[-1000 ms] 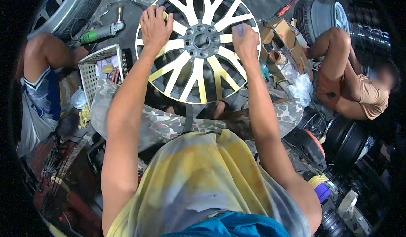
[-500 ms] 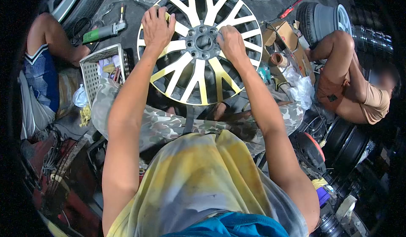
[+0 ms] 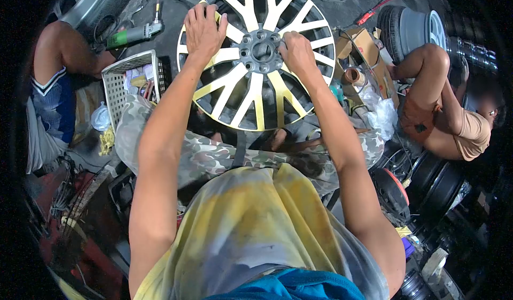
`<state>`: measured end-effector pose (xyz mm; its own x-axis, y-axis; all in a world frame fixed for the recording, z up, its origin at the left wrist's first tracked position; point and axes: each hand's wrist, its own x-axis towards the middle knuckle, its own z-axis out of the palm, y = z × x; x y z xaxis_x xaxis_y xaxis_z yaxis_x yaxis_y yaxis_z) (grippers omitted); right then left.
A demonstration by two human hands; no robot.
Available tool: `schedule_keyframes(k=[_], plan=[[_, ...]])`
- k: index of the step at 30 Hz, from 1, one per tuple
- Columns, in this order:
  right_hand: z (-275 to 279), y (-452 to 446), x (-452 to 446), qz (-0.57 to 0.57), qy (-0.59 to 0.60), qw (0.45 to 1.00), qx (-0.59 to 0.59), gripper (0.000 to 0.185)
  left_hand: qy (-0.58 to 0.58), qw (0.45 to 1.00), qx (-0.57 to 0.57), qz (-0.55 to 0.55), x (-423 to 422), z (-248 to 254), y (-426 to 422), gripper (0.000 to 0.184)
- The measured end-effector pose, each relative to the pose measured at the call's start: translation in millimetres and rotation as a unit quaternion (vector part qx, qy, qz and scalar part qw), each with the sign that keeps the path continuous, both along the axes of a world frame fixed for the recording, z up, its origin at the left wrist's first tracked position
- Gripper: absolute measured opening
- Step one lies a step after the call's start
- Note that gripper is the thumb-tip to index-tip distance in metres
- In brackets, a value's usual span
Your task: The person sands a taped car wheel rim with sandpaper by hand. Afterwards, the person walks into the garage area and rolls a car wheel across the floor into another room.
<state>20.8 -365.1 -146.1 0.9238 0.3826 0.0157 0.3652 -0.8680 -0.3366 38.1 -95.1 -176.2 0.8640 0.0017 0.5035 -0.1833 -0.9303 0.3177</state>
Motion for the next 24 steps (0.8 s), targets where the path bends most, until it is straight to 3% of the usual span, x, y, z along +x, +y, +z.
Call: schedule_keyframes(k=[3,9,14,16,18,20,23,24], plan=[[-3.3,1.6,6.2,0.022,-0.064,0.997,0.034,0.019,-0.001,1.0,0.015,0.004,1.5,1.2,-1.7,0.033],[1.4,-1.9,-2.4,-0.008,-0.004,1.0,0.008,0.02,0.013,1.0,0.016,0.003,1.0,0.1,-0.5,0.034],[0.4,5.0,14.3,0.002,-0.041,0.999,0.02,0.019,-0.007,1.0,0.007,0.001,1.7,0.3,-1.9,0.034],[9.2,6.6,16.0,-0.075,-0.034,0.992,0.095,0.019,0.016,1.0,0.005,0.001,0.0,1.9,-0.5,0.035],[31.8,-4.9,6.4,-0.133,0.007,0.987,0.089,0.02,0.018,1.0,0.003,0.004,-1.1,1.7,-0.3,0.035],[28.6,-23.0,-5.9,-0.135,-0.009,0.986,0.1,0.021,0.014,1.0,0.005,0.002,-0.1,2.3,0.1,0.035],[36.0,-14.3,-24.0,-0.161,0.095,0.976,0.111,0.024,-0.003,1.0,0.006,0.002,0.1,1.8,-0.9,0.035],[19.4,-14.6,-22.0,-0.122,0.036,0.989,0.078,0.023,-0.002,1.0,0.007,-0.001,0.4,2.0,-2.0,0.035]])
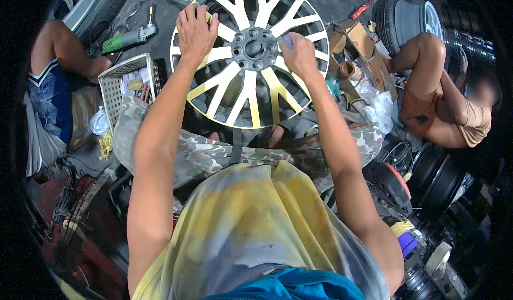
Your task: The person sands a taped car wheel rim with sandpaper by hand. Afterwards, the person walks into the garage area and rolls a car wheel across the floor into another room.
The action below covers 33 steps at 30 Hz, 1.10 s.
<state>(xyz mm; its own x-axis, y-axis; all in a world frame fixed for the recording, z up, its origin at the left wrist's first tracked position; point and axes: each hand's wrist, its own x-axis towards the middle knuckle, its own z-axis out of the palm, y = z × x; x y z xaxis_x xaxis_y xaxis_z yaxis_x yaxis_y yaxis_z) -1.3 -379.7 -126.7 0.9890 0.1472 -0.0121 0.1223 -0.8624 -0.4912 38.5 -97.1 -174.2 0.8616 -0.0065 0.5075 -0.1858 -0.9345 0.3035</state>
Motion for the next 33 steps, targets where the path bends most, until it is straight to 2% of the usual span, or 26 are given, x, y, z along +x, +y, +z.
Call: schedule_keyframes(k=[3,5,8,13,15,16,18,19,20,22,27,30,33], plan=[[-10.4,19.2,8.9,0.015,-0.039,0.999,-0.011,0.02,0.01,1.0,-0.005,-0.001,-1.2,0.6,1.7,0.035],[-24.6,18.9,17.2,0.065,-0.09,0.992,-0.059,0.019,0.016,1.0,-0.001,-0.001,-1.5,1.4,2.2,0.035],[-20.0,18.0,12.0,0.075,-0.05,0.993,-0.082,0.018,0.014,1.0,0.007,0.006,-0.8,1.7,1.2,0.034],[-13.4,19.2,10.5,0.082,-0.093,0.99,-0.07,0.016,0.015,1.0,0.003,-0.001,-0.9,1.5,-0.1,0.034],[0.1,15.3,3.3,0.104,0.062,0.992,-0.031,0.015,0.018,1.0,0.002,0.003,-0.2,0.8,1.9,0.034],[2.5,11.4,-0.9,0.106,0.064,0.992,-0.033,0.015,0.016,1.0,0.002,0.002,-0.4,-0.5,1.8,0.034],[8.8,5.5,-6.0,0.232,-0.002,0.972,-0.032,0.014,0.014,1.0,0.003,0.004,-0.3,-1.8,1.9,0.034],[12.8,4.3,-7.0,0.265,0.025,0.96,-0.082,0.014,0.009,1.0,0.002,0.003,-0.1,-1.8,2.0,0.035],[14.6,5.9,-12.3,0.264,0.025,0.961,-0.081,0.014,0.003,1.0,0.001,0.002,0.0,-1.4,1.6,0.035],[18.4,9.7,-18.7,0.35,-0.011,0.925,-0.145,0.014,0.007,1.0,0.001,0.0,0.4,0.7,0.7,0.035],[6.5,23.3,-19.3,0.419,-0.008,0.892,-0.168,0.013,0.006,1.0,0.0,0.004,0.4,-0.5,0.9,0.034],[9.5,10.9,-13.6,0.407,-0.053,0.901,-0.141,0.008,0.004,1.0,0.004,0.004,0.6,-2.1,1.9,0.034],[4.6,18.4,-17.5,0.419,-0.025,0.896,-0.141,0.009,-0.009,1.0,-0.001,0.004,0.6,-3.1,-0.7,0.034]])
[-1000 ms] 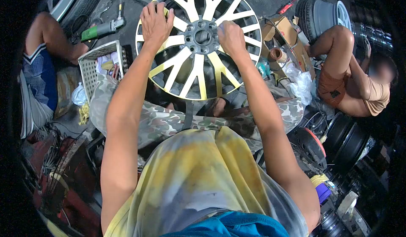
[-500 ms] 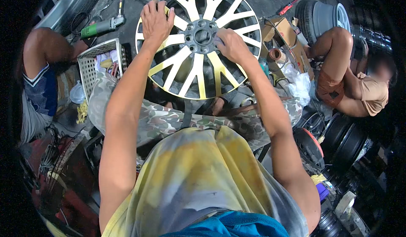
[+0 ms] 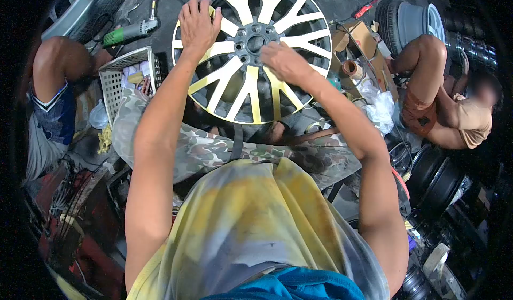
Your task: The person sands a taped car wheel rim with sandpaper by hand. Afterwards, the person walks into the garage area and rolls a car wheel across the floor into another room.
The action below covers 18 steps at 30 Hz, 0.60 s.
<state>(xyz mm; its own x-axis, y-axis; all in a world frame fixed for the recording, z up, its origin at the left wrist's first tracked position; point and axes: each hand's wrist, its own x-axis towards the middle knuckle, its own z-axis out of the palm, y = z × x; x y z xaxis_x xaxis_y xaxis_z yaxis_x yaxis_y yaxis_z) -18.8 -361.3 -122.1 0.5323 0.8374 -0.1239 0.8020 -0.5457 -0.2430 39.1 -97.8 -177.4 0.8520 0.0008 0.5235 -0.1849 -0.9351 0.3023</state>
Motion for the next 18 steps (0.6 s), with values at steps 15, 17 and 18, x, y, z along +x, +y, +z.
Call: schedule_keyframes(k=[15,17,18], plan=[[-24.4,9.7,-14.2,-0.118,0.08,0.984,0.104,0.023,0.015,1.0,0.005,0.003,-0.6,-2.4,3.0,0.034],[-25.7,17.7,-18.3,-0.123,0.04,0.983,0.129,0.017,0.008,1.0,0.014,0.0,-1.0,-1.9,4.9,0.035],[-22.5,20.3,-19.5,-0.122,0.026,0.983,0.132,0.017,0.007,1.0,0.015,0.0,-1.3,-2.7,6.4,0.035]])
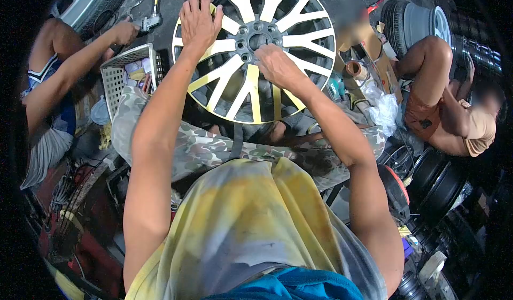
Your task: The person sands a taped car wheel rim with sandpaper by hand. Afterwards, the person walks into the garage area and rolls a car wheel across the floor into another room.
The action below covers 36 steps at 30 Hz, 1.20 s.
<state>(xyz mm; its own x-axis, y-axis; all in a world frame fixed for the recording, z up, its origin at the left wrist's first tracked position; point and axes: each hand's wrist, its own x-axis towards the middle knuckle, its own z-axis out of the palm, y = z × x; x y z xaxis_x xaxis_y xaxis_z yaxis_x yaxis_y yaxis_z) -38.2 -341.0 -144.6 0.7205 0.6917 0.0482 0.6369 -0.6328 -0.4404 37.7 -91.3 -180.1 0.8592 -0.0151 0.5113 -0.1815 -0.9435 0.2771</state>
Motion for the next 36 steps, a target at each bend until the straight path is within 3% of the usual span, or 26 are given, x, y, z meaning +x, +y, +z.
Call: schedule_keyframes(k=[5,6,7,8,10,13,15,22,27,31,32,34,36], plan=[[-8.2,-8.3,3.1,0.033,0.018,0.999,-0.009,0.017,0.018,1.0,-0.01,-0.019,-2.5,7.7,0.8,0.036],[-34.7,-20.5,9.3,0.096,-0.003,0.995,0.0,0.018,0.01,0.999,-0.029,-0.031,-4.8,7.5,1.7,0.04],[-48.1,-24.3,9.4,0.031,0.015,0.999,-0.037,0.015,0.01,0.999,-0.047,-0.017,-0.5,0.7,-2.3,0.046],[-55.4,-29.7,11.0,-0.041,-0.019,0.998,0.032,0.012,-0.004,1.0,-0.024,0.005,6.5,-18.1,-5.0,0.045],[-29.6,-35.7,14.4,-0.063,-0.011,0.998,0.013,0.014,-0.016,0.999,-0.031,-0.014,6.8,-14.5,-8.3,0.044],[41.5,-37.0,0.8,-0.105,-0.01,0.989,0.099,0.015,0.032,0.999,-0.019,-0.012,0.5,16.4,-13.4,0.034],[58.3,-44.0,-9.6,-0.112,-0.019,0.991,0.064,0.018,0.013,0.999,-0.034,-0.019,-3.1,13.5,-11.5,0.032],[58.5,-66.5,-45.3,-0.155,-0.041,0.983,0.091,0.017,0.119,0.992,-0.017,-0.046,2.9,42.5,-16.0,0.033],[56.1,-69.0,-64.4,-0.184,-0.037,0.975,0.117,0.02,0.197,0.966,-0.007,-0.169,-9.7,78.1,-38.4,0.026],[69.3,-59.9,-71.9,-0.216,-0.007,0.958,0.186,0.022,0.432,0.826,-0.145,-0.33,-41.1,104.0,-57.5,0.035],[73.8,-56.4,-70.5,-0.244,0.058,0.938,0.237,0.024,0.454,0.803,-0.155,-0.355,-51.0,115.3,-60.2,0.041],[102.7,-45.3,-70.9,-0.272,0.16,0.89,0.329,0.025,0.503,0.726,-0.269,-0.384,-61.4,114.2,-60.7,0.032],[102.3,-34.9,-58.6,-0.249,0.103,0.892,0.363,0.031,0.511,0.681,-0.358,-0.382,-65.9,119.8,-59.4,0.024]])
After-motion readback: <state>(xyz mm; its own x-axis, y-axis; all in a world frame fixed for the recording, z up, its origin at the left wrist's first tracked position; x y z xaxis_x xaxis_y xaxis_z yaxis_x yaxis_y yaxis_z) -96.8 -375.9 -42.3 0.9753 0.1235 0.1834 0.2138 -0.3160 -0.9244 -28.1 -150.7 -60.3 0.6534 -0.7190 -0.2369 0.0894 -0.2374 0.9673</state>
